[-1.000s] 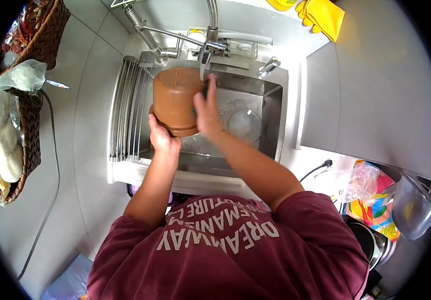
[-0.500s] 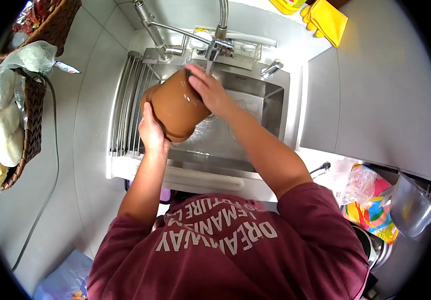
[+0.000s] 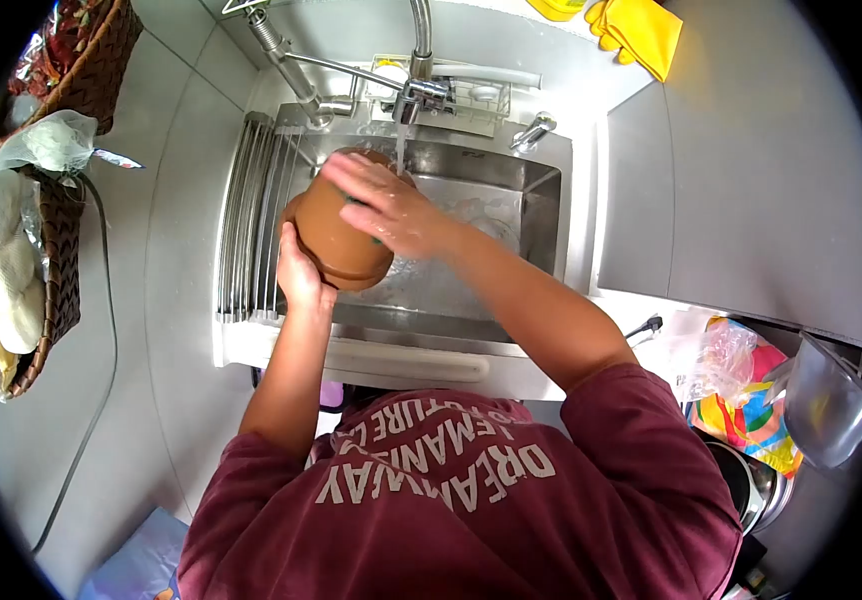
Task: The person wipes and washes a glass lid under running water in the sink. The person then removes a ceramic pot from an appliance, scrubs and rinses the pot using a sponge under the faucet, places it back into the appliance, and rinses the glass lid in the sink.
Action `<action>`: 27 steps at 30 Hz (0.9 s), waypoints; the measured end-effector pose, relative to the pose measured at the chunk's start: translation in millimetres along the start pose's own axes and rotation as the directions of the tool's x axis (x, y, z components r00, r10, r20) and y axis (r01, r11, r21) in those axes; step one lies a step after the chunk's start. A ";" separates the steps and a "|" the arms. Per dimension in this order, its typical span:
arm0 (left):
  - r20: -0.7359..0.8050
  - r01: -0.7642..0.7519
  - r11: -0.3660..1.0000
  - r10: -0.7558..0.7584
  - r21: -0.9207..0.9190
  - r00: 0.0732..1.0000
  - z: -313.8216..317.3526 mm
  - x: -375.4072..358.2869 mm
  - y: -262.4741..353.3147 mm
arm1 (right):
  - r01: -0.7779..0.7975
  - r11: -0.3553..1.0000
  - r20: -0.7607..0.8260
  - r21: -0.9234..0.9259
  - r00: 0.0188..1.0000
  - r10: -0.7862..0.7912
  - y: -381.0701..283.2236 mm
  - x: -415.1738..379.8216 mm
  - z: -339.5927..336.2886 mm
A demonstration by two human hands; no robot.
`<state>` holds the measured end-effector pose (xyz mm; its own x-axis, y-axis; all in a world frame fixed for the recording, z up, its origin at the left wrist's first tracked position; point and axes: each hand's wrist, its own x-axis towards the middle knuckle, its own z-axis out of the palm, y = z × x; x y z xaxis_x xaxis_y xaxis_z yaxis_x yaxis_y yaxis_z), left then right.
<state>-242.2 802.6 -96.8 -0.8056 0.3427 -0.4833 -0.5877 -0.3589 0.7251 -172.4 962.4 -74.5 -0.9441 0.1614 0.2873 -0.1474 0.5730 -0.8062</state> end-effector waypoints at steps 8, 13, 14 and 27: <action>0.075 0.108 0.991 -0.114 0.076 0.991 -2.9 -0.9 -3.5 | -0.712 0.225 0.434 0.666 0.614 0.660 89.5 5.5 -25.8; 0.255 0.222 0.964 -0.180 -0.147 0.950 -11.2 12.3 -15.7 | -0.318 -0.035 0.233 0.947 0.610 0.757 54.4 -29.1 5.0; 0.214 0.195 0.969 -0.160 -0.151 0.964 -8.7 16.9 -19.9 | -0.272 -0.032 0.195 0.962 0.597 0.779 56.7 -26.1 4.8; 0.010 0.099 0.994 -0.100 0.052 0.995 16.5 5.1 -23.6 | -0.540 0.827 -0.011 0.157 0.836 0.548 74.4 10.8 -12.9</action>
<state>-231.2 827.1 -108.2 -0.7419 0.3854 -0.5486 -0.6602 -0.2770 0.6982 -189.8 1017.1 -124.8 -0.8669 0.4583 -0.1960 0.3418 0.2605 -0.9029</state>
